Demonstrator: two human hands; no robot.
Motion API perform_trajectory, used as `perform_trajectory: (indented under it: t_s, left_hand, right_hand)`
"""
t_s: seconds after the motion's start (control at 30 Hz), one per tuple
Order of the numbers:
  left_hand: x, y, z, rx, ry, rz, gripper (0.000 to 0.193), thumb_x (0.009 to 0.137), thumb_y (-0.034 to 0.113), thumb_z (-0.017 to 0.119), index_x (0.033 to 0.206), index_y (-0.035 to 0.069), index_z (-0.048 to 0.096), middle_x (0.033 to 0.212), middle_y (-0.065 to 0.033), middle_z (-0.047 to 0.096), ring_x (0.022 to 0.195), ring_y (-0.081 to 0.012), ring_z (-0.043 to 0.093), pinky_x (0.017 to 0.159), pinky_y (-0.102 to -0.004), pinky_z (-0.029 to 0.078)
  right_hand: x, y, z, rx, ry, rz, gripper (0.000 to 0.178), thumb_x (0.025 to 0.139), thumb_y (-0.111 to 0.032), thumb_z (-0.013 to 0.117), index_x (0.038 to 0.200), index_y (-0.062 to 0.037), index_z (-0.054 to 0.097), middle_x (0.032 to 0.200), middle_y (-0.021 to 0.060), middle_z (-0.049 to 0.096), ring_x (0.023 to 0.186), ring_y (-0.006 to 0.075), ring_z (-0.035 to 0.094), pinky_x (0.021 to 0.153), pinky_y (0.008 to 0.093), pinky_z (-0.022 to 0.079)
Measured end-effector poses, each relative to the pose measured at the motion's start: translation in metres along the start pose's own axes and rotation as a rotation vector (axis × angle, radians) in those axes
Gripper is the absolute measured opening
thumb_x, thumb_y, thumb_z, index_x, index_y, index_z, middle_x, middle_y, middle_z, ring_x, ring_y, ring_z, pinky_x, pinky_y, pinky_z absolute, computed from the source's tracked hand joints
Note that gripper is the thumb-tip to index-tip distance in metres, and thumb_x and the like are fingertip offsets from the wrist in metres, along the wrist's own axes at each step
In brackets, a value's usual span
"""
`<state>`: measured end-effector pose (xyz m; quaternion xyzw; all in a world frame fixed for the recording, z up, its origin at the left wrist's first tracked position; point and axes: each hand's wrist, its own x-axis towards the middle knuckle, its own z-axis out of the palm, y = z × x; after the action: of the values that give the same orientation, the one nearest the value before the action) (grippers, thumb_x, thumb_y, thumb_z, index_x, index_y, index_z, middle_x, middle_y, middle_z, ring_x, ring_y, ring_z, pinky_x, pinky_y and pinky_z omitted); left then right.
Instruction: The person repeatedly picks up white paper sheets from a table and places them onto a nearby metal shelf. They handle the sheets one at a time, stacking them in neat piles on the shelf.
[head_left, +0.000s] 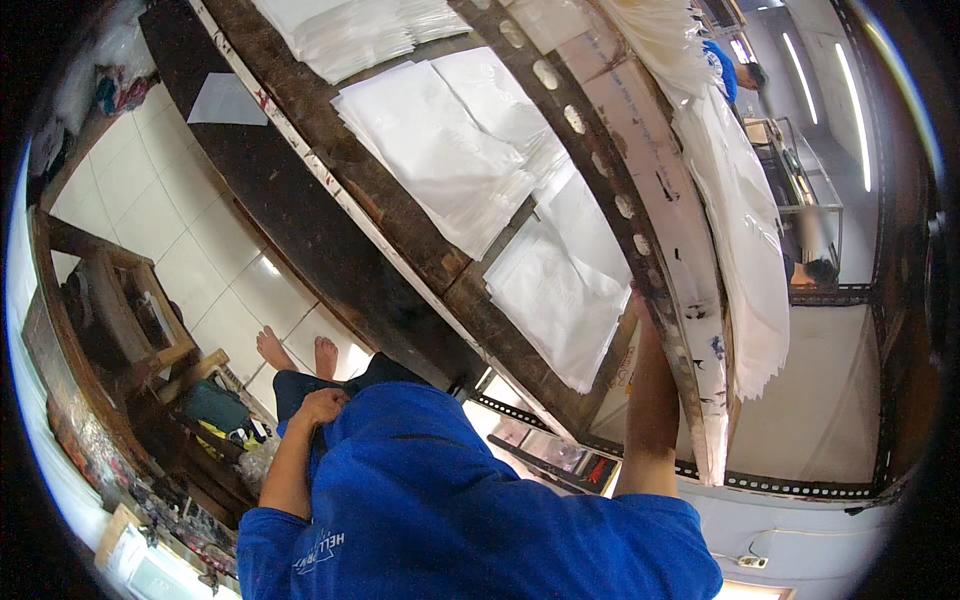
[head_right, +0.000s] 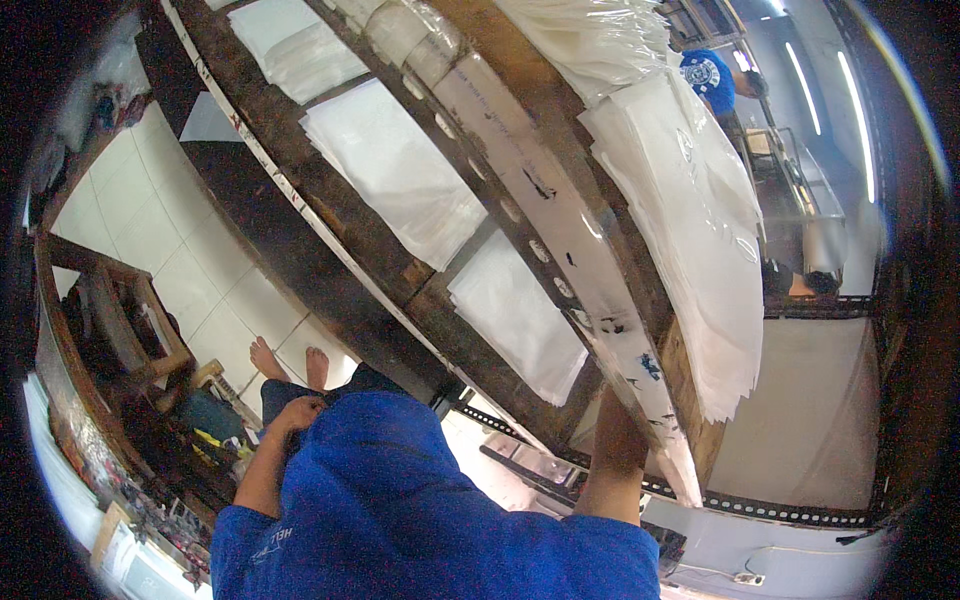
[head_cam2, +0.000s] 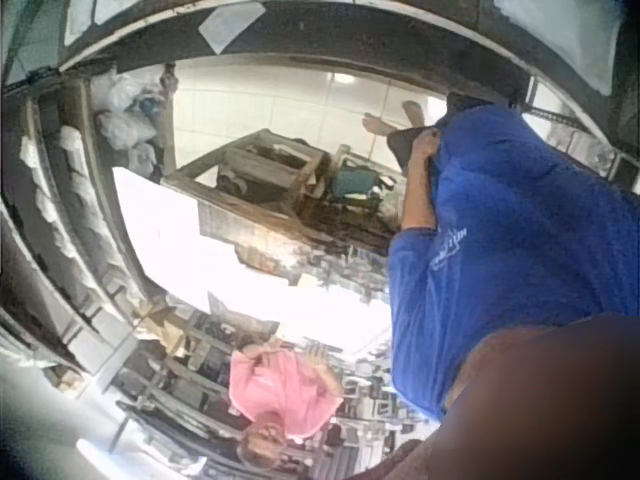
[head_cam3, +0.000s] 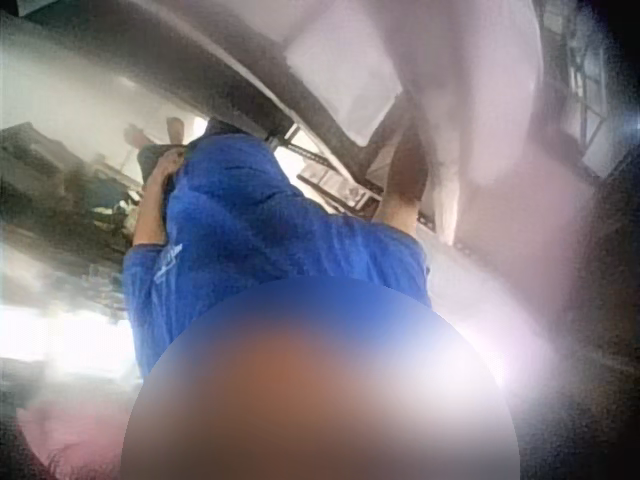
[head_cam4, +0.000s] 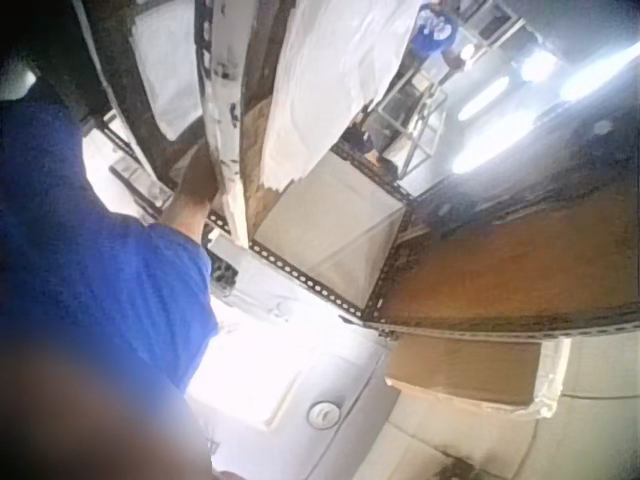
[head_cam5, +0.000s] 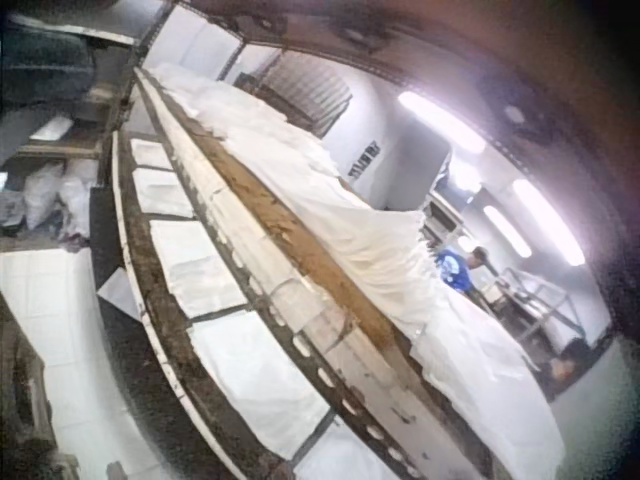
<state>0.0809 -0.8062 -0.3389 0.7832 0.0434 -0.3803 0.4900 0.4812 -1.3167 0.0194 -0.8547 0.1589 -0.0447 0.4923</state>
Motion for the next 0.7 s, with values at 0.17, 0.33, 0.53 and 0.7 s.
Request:
perform_trajectory:
  t_s: [0.17,0.33,0.53,0.7]
  left_hand:
    - [-0.01,0.015,0.004,-0.288,-0.126,0.263,0.034,0.079,0.036,0.065,0.098,0.008,0.067,0.092,-0.0122,0.068,0.084,-0.0253,0.063,0.077,-0.0363,0.048]
    - [-0.033,0.037,-0.001,-0.339,-0.067,0.085,0.027,0.078,0.029,0.063,0.088,0.003,0.063,0.078,-0.0094,0.063,0.073,-0.0223,0.058,0.071,-0.0344,0.046]
    - [-0.023,0.023,0.01,-0.302,0.038,0.076,0.017,0.079,0.018,0.062,0.087,0.002,0.06,0.076,-0.0117,0.061,0.072,-0.0223,0.057,0.07,-0.0343,0.046]
    - [-0.028,0.028,0.006,-0.24,0.113,0.092,0.017,0.079,0.014,0.065,0.086,0.001,0.058,0.076,-0.0137,0.062,0.072,-0.0238,0.059,0.069,-0.0362,0.046]
  right_hand:
    - [0.048,0.06,-0.029,-0.104,-0.086,-0.024,0.016,0.089,-0.026,0.058,0.097,-0.0124,0.057,0.076,-0.0017,0.053,0.068,0.0095,0.05,0.061,0.0254,0.042]
    - [0.074,0.095,-0.049,-0.169,-0.199,-0.029,0.016,0.088,-0.029,0.059,0.092,-0.014,0.058,0.073,-0.0024,0.051,0.065,0.0098,0.05,0.06,0.0258,0.042]
    - [0.091,0.134,-0.068,-0.142,-0.256,-0.065,0.012,0.085,-0.027,0.059,0.087,-0.0147,0.059,0.067,-0.002,0.049,0.058,0.0112,0.05,0.055,0.0252,0.043]
    - [0.101,0.145,-0.073,-0.232,-0.141,-0.043,0.014,0.086,-0.023,0.057,0.092,-0.0114,0.059,0.071,0.0007,0.053,0.058,0.0126,0.052,0.053,0.0251,0.045]
